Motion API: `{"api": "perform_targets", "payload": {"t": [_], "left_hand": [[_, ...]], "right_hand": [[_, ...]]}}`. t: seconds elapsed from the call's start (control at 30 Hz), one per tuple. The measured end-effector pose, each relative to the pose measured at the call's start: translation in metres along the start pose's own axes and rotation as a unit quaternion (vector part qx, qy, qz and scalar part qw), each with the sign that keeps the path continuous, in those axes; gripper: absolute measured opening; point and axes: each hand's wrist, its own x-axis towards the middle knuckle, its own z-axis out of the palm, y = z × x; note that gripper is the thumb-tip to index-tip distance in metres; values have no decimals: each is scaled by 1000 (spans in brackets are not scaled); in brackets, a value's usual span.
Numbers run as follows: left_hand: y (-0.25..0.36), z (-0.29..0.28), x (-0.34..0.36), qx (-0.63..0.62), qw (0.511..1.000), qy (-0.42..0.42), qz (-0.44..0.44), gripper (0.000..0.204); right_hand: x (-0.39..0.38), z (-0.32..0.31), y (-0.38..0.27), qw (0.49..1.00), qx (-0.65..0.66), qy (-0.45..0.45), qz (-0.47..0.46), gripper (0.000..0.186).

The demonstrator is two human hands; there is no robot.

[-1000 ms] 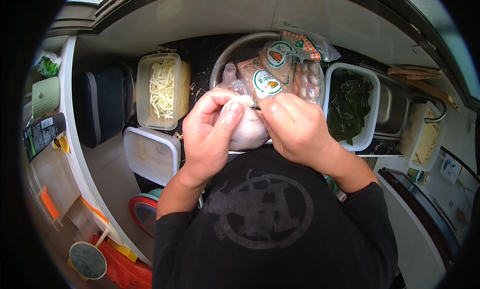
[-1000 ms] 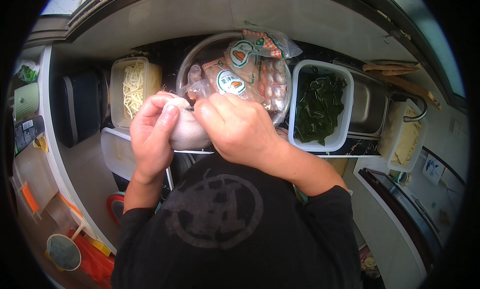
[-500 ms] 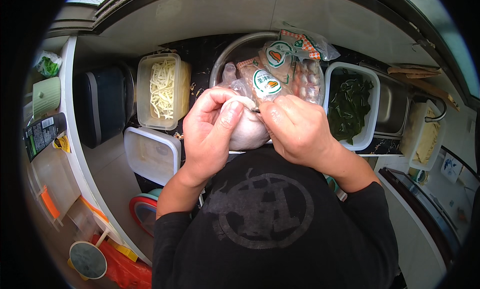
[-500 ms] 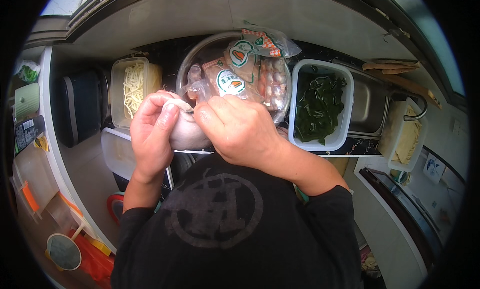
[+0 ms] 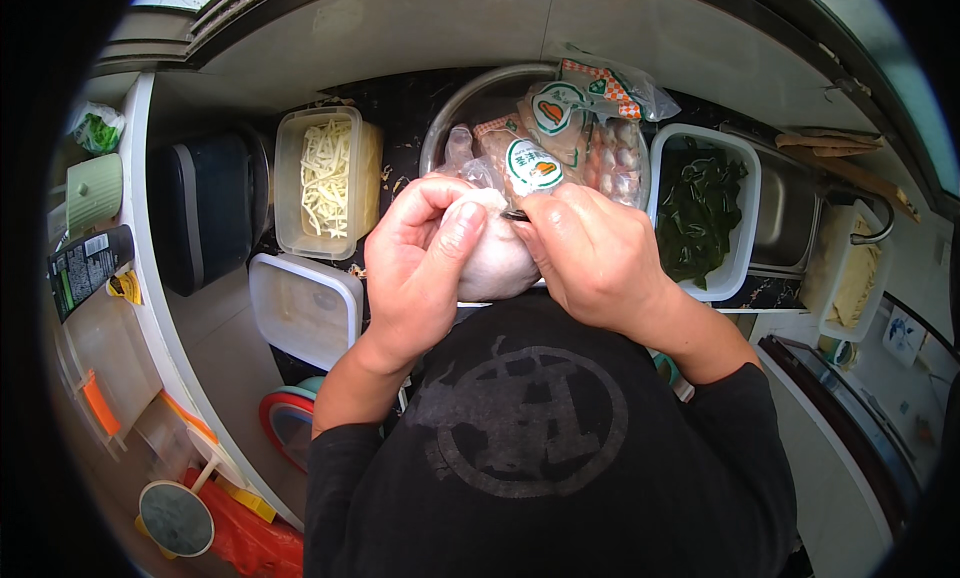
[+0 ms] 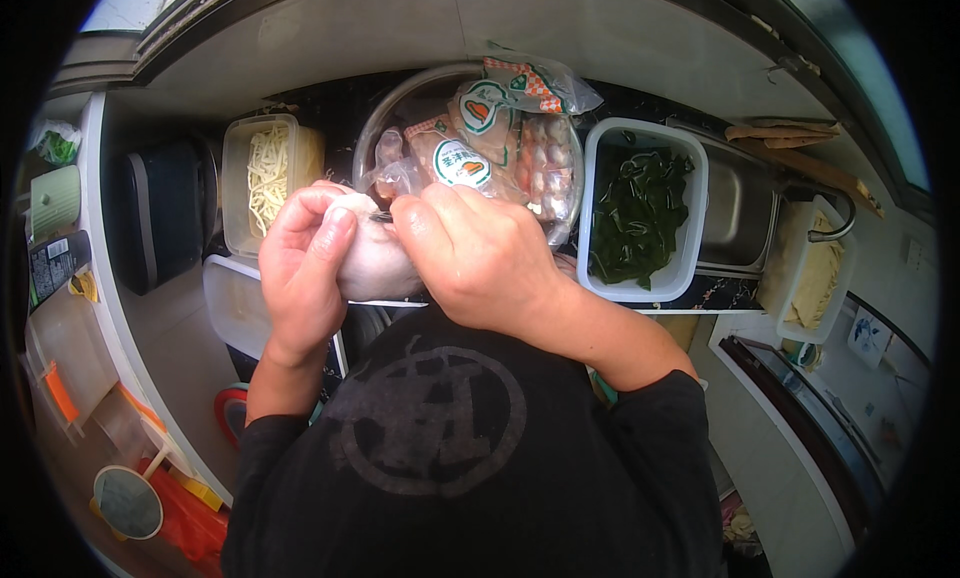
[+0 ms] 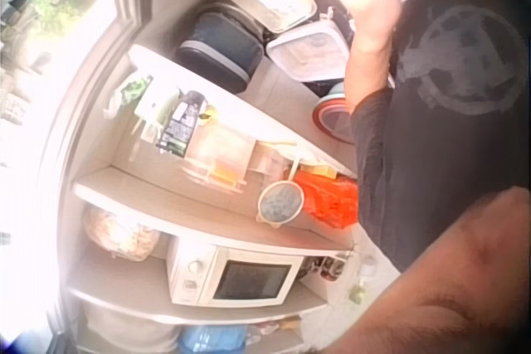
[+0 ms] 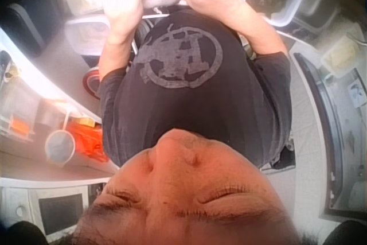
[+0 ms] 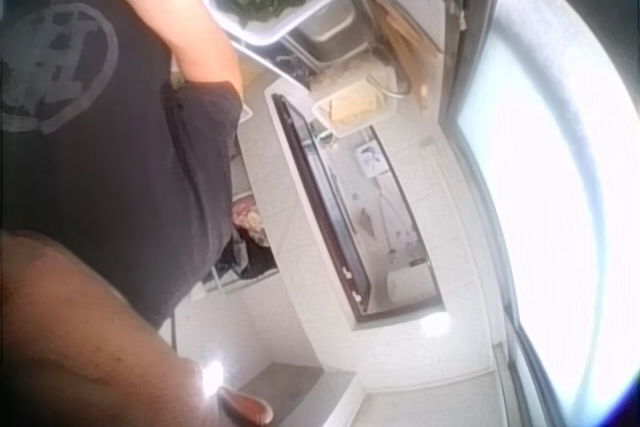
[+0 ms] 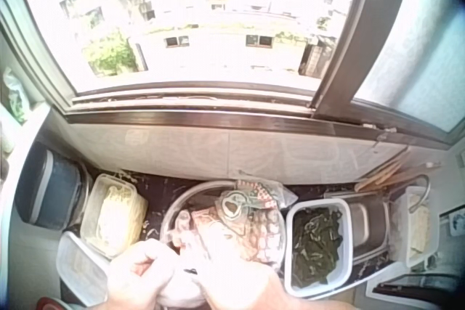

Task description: The person cleans a raw chicken by hand and using tweezers. They pluck and scrape at the skin of the chicken while holding it above a bowl.

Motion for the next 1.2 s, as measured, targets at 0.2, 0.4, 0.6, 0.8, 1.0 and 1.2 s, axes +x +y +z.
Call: {"api": "perform_targets", "payload": {"t": [0.2,0.4,0.6,0.8,1.0,1.2], "left_hand": [[1,1,0,9,1000,-15,0,11],[0,-1,-1,15,1000,-16,1,10],[-1,-1,-3,12,1000,-5,-1,12],[1,1,-4,2,1000,8,-13,14],[5,5,-4,-2,999,33,-33,14],[6,4,-6,19,999,36,-15,14]], "right_hand": [[-1,1,1,1000,-3,5,-1,15],[-1,0,2,1000,16,1,-9,15],[3,-9,-2,997,70,-30,33,22],[0,-5,0,999,46,2,22,13],[-3,-7,-1,999,36,-20,5,15],[-6,-23,-6,998,21,-64,-4,18]]}}
